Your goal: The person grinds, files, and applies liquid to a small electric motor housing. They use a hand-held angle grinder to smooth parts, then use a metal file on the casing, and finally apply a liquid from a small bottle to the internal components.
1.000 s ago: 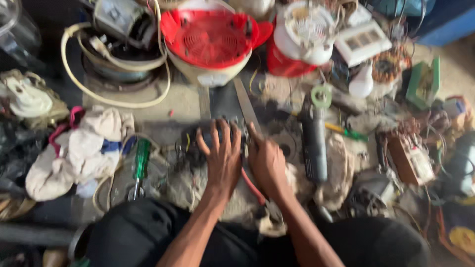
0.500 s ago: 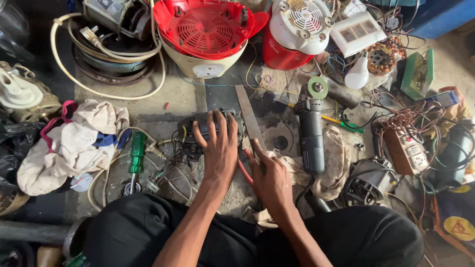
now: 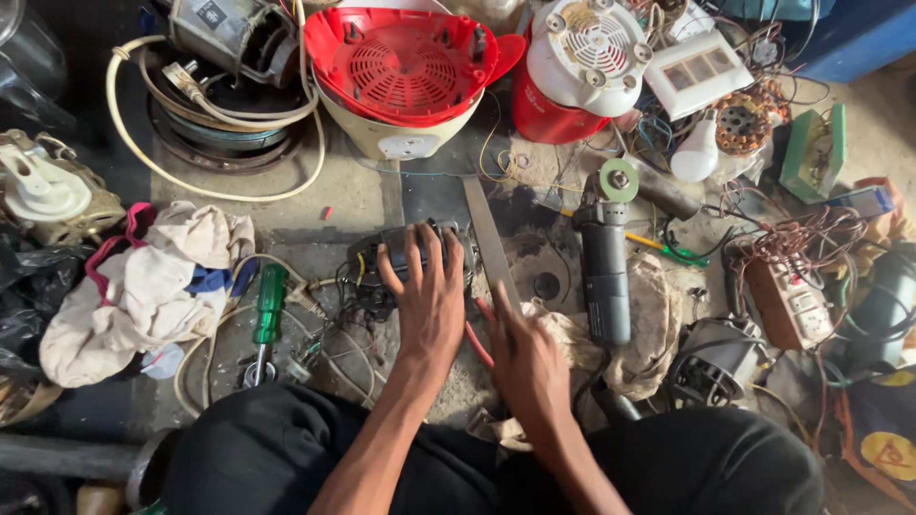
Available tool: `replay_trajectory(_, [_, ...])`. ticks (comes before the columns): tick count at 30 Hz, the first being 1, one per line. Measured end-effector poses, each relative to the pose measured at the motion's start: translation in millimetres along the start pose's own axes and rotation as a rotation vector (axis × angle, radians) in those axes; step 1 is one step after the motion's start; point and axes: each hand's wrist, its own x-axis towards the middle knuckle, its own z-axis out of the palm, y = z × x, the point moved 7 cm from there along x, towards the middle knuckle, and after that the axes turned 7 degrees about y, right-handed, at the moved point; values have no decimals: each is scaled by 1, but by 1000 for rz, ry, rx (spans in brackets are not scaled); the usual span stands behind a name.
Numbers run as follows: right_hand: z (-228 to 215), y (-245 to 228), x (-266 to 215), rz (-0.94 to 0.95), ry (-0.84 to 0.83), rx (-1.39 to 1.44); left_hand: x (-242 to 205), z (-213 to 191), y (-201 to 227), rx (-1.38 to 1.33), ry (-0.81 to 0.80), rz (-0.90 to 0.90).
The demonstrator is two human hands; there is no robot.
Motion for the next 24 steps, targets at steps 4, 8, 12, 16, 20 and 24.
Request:
replay_trajectory(4, [3,6,-8,71,-12,-39,0,-5,0,-1,-2,-3])
replay_trajectory(8, [18,-9,55,-133,108,40,-1,-6,2,67,26,7])
replay_trajectory(12, [8,-4,54,-68,76,139,-3,-7,2,65,47,9])
replay_trajectory(16, [-11,3,24,115,52,118,-4,-2,1,59,-35,35])
replay_trajectory(20, [-21,-5,8,-12,121,151,-4,-4,3,3,7,7])
replay_trajectory(24, [-11,2,-4,105,20,101,-4,-4,3,-7,1,13])
